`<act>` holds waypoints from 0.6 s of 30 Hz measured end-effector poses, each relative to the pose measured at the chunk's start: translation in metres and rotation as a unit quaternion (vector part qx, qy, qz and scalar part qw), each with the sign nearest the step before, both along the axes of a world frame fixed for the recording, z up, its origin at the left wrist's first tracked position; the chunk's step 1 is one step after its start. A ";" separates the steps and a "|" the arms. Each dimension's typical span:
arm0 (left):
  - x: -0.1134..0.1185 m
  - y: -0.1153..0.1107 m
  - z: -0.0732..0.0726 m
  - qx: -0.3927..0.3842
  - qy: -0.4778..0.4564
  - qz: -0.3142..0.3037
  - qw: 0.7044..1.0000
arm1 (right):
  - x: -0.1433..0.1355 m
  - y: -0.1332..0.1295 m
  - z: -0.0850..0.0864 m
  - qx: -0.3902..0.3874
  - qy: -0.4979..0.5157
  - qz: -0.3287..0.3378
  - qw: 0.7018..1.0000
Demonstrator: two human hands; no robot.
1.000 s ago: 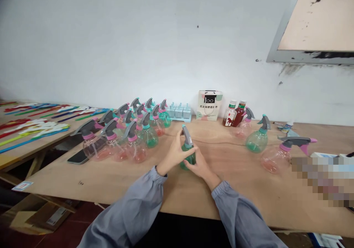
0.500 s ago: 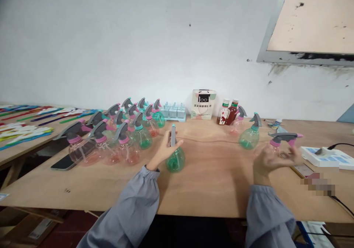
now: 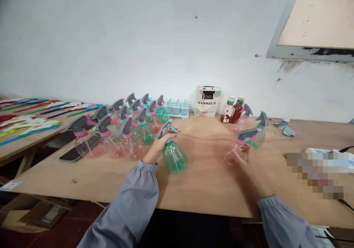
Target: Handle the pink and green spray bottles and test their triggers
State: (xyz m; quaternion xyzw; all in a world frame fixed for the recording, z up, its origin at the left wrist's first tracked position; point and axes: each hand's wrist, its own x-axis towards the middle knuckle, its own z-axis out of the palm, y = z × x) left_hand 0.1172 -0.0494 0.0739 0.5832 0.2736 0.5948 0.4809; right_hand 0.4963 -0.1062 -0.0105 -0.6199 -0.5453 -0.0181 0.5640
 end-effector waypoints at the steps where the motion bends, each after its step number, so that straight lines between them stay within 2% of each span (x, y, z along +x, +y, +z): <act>1: -0.001 0.000 0.001 -0.015 -0.028 -0.027 0.999 | -0.018 0.007 0.002 -0.006 0.006 0.031 0.999; 3: -0.002 -0.001 0.002 -0.042 -0.081 -0.074 0.993 | -0.051 0.022 0.008 -0.031 -0.012 0.115 0.993; 5: -0.002 -0.001 0.004 -0.070 -0.122 -0.103 0.985 | -0.078 0.039 0.014 -0.041 -0.029 0.166 0.985; 7: -0.003 0.000 0.004 -0.091 -0.149 -0.115 0.978 | -0.098 0.055 0.016 -0.047 -0.028 0.186 0.981; 9: -0.005 0.002 0.003 -0.101 -0.166 -0.100 0.976 | -0.111 0.068 0.014 -0.042 -0.012 0.182 0.982; 13: -0.006 0.003 0.002 -0.110 -0.176 -0.063 0.976 | -0.122 0.077 0.006 0.005 -0.011 0.175 0.984; 18: -0.001 -0.002 0.005 -0.101 -0.161 -0.107 0.976 | -0.119 0.072 0.002 0.025 -0.028 0.198 0.980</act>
